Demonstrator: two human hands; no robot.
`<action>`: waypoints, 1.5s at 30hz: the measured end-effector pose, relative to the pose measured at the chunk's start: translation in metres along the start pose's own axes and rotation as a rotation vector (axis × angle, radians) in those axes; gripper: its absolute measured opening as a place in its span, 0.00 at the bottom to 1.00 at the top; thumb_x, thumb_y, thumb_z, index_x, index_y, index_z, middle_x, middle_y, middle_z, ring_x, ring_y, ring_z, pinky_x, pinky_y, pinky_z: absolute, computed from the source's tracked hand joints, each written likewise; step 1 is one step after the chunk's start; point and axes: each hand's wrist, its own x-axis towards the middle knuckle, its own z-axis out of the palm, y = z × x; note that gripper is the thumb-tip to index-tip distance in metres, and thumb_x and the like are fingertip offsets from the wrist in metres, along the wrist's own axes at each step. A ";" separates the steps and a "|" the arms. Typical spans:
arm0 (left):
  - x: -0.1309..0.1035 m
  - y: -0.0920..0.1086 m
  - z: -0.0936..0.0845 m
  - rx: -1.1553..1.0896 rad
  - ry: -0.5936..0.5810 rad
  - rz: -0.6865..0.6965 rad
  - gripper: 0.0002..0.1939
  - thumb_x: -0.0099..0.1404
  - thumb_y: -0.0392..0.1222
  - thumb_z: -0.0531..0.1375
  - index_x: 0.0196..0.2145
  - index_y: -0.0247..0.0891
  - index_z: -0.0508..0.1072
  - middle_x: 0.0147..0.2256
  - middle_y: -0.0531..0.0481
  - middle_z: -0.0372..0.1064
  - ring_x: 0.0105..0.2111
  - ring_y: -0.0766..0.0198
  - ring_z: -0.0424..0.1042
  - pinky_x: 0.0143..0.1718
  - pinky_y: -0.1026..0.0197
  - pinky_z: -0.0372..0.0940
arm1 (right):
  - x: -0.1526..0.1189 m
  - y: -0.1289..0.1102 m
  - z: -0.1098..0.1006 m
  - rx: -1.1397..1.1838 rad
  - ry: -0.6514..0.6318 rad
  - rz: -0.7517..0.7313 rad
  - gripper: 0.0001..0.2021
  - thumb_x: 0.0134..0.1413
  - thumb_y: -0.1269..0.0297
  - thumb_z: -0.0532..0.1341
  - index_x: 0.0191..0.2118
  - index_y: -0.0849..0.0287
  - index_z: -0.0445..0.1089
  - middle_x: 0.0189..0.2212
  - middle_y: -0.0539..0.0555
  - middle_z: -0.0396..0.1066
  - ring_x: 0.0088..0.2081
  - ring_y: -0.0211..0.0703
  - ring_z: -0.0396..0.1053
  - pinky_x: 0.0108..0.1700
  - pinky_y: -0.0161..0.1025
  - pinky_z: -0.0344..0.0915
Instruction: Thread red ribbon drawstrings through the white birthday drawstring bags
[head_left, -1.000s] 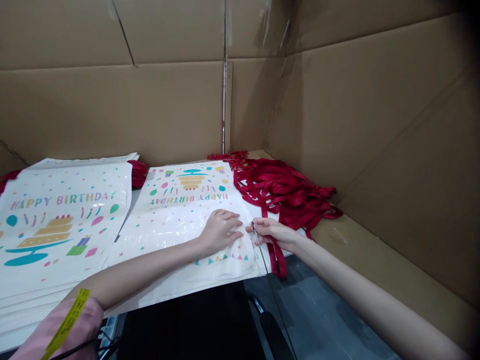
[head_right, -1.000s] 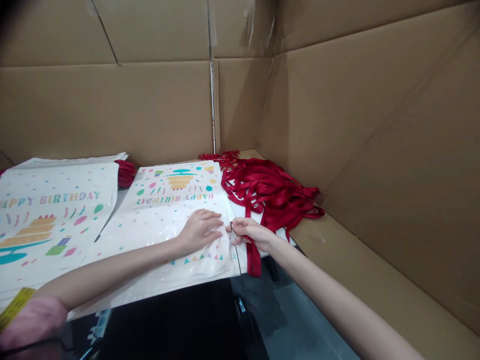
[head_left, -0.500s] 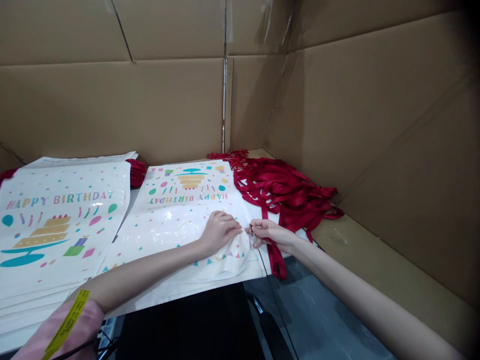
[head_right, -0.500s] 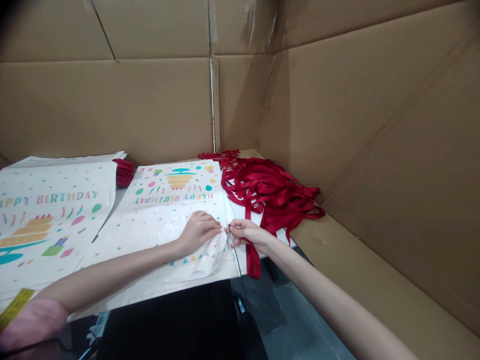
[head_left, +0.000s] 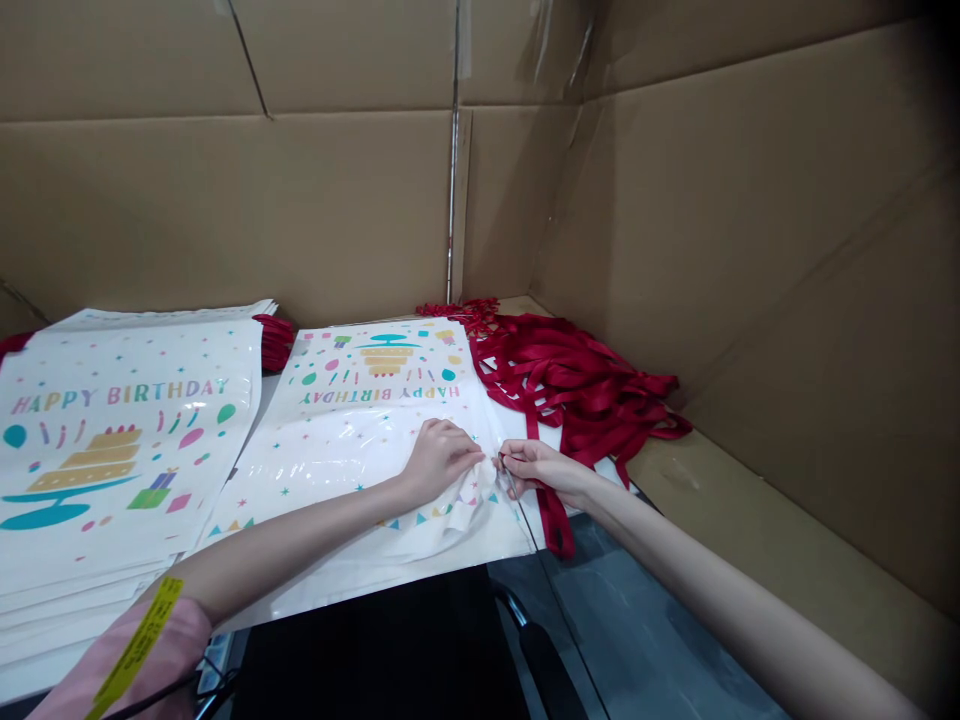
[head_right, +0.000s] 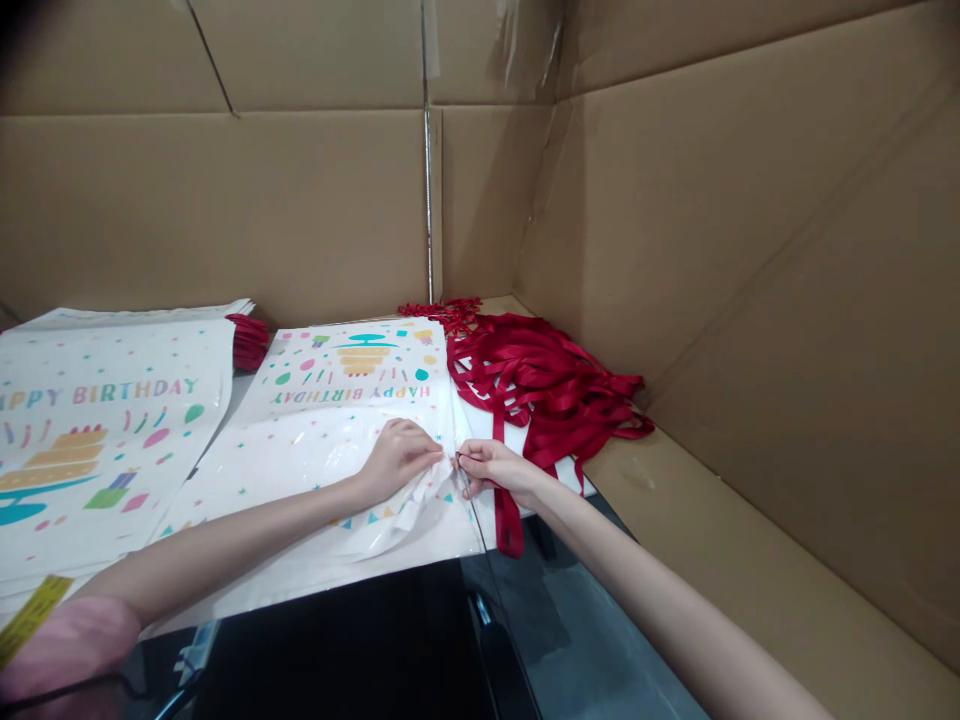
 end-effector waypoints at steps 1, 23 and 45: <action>0.000 0.000 0.000 0.002 -0.003 0.006 0.10 0.66 0.46 0.58 0.31 0.42 0.77 0.31 0.53 0.76 0.37 0.61 0.69 0.47 0.54 0.54 | -0.001 0.000 0.000 -0.005 0.004 -0.002 0.24 0.35 0.49 0.71 0.28 0.62 0.62 0.22 0.44 0.62 0.20 0.30 0.67 0.27 0.30 0.63; -0.013 0.001 -0.010 -0.009 -0.011 0.024 0.12 0.66 0.49 0.57 0.34 0.44 0.78 0.34 0.53 0.77 0.39 0.61 0.70 0.47 0.54 0.55 | 0.002 -0.030 0.006 -0.364 0.000 0.007 0.23 0.35 0.51 0.70 0.28 0.61 0.61 0.18 0.46 0.66 0.16 0.37 0.68 0.19 0.32 0.65; -0.013 0.003 -0.007 -0.021 -0.056 0.051 0.11 0.65 0.49 0.58 0.34 0.44 0.78 0.35 0.55 0.77 0.40 0.62 0.69 0.49 0.54 0.51 | 0.021 -0.014 0.002 -0.426 -0.047 0.048 0.20 0.34 0.56 0.70 0.28 0.60 0.60 0.17 0.46 0.67 0.17 0.36 0.68 0.17 0.31 0.64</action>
